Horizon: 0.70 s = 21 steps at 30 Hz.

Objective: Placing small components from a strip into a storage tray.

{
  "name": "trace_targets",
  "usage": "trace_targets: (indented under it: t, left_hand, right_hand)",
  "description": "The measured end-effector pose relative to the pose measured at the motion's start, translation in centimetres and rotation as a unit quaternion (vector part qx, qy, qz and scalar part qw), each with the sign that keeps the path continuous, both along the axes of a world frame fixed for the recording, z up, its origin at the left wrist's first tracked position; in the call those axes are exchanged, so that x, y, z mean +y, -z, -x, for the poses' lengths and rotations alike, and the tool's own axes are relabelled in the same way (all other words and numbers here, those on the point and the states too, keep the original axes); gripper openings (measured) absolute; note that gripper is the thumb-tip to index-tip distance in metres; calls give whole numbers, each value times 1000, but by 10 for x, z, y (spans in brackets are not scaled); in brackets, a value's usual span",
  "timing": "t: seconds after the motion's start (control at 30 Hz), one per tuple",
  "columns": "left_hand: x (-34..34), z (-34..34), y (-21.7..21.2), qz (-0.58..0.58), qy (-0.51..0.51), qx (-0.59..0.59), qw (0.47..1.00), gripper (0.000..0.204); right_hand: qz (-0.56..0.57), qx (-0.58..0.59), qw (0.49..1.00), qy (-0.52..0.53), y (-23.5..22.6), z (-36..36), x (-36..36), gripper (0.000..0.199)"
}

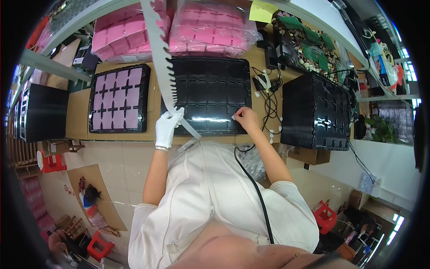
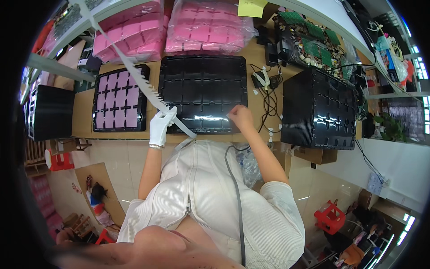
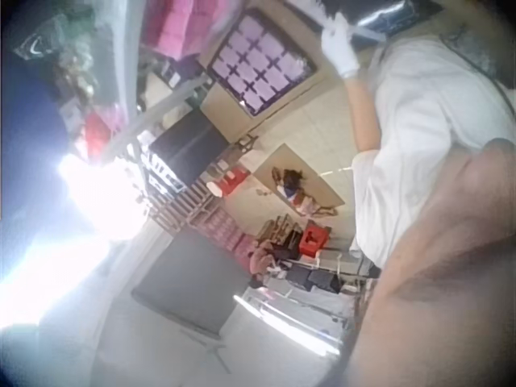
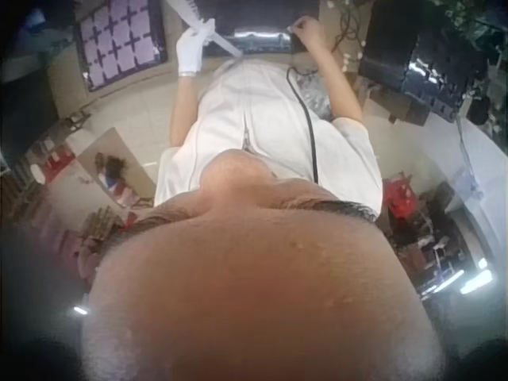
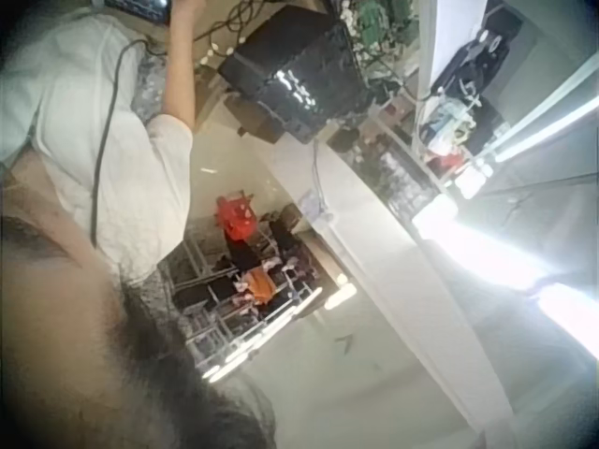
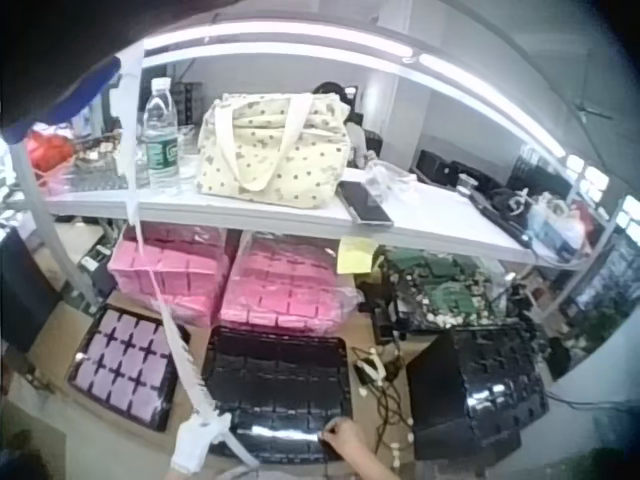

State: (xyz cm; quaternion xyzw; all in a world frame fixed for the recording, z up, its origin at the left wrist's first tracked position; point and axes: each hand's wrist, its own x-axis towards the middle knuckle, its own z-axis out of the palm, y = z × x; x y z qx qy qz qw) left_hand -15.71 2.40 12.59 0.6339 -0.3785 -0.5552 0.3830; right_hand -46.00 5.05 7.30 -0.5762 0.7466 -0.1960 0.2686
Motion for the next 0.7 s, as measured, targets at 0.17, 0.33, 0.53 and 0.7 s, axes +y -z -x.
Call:
trace_targets:
  t: [0.17, 0.33, 0.53, 0.7]
  left_hand:
    - [0, -4, 4, -3, 8, -27, 1000, 33]
    - [10, -20, -1, 11, -2, -146, 989, 36]
    - [34, -77, 21, 0, -59, -259, 964, 41]
    - [62, -127, 68, -67, -31, -384, 920, 43]
  right_hand:
    - [33, -100, 982, -158, -7, -1, 15, 12]
    - [65, -278, 944, 166, -7, 42, 81, 14]
    - [-227, 76, 952, 191, 126, 147, 208, 31]
    - [-302, 334, 881, 146, 204, 152, 282, 32]
